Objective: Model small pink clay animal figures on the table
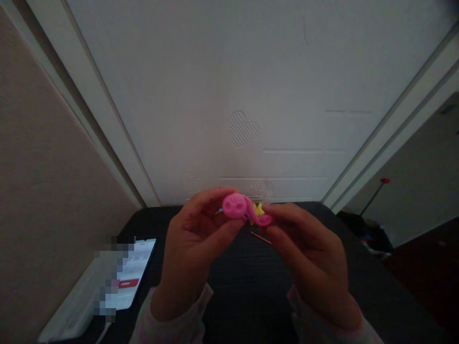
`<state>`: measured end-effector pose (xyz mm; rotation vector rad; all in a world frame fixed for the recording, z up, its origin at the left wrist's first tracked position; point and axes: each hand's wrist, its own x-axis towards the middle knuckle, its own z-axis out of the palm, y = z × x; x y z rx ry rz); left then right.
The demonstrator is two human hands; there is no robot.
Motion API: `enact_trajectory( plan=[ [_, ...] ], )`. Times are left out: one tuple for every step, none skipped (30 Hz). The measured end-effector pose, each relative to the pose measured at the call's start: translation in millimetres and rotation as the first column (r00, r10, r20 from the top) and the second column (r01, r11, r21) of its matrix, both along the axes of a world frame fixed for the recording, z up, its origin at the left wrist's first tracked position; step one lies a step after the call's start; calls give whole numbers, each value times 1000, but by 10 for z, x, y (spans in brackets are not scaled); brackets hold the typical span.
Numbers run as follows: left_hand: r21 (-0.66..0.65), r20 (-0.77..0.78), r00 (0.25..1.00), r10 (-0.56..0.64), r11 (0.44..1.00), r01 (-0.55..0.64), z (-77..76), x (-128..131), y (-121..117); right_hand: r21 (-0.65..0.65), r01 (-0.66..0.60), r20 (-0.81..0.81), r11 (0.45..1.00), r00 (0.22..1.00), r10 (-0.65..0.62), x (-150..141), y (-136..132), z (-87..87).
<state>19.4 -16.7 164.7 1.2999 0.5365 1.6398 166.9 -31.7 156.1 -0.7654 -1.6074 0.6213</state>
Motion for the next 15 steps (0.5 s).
enact_trajectory(
  plan=[
    [2,3,1000,6,1000,-6,0,3,-1,-8,-10,-26,1000,1000,10,-9,1,-3],
    [6,5,1000,11,1000,-11,0,7,-2,-17,-20,-64,1000,998,19,-22,3,-6],
    [14,8,1000,16,1000,-16,1,13,-3,-31,-32,-113,999,993,29,-36,5,-8],
    [22,11,1000,19,1000,-19,2,20,-4,-44,-47,-167,998,985,39,-52,8,-9],
    [31,14,1000,22,999,-22,2,27,-5,-56,-63,-220,996,974,49,-68,11,-9],
    [39,18,1000,24,999,-25,3,36,-6,-67,-78,-268,995,962,57,-83,15,-7],
    [49,19,999,28,998,-28,2,44,-8,-76,-88,-310,993,949,61,-96,18,-3],
    [58,22,999,35,998,-37,1,52,-11,-81,-94,-346,992,936,60,-107,22,1],
    [69,26,999,46,996,-48,-1,59,-13,-86,-95,-378,992,924,56,-115,25,6],
    [78,26,998,57,995,-59,-4,66,-15,-91,-93,-406,992,912,48,-122,28,11],
    [85,25,997,67,994,-69,-7,72,-17,-99,-89,-428,991,903,38,-126,30,14],
    [91,21,997,76,993,-77,-10,78,-18,-107,-85,-443,991,896,29,-129,32,17],
    [98,15,996,83,992,-84,-13,83,-20,-115,-84,-448,990,894,24,-132,32,18],
    [103,6,996,91,991,-91,-15,87,-21,-122,-83,-448,989,894,20,-133,32,18],
    [109,-6,995,100,989,-99,-18,90,-22,-126,-82,-447,989,894,17,-133,32,16]
  ],
)
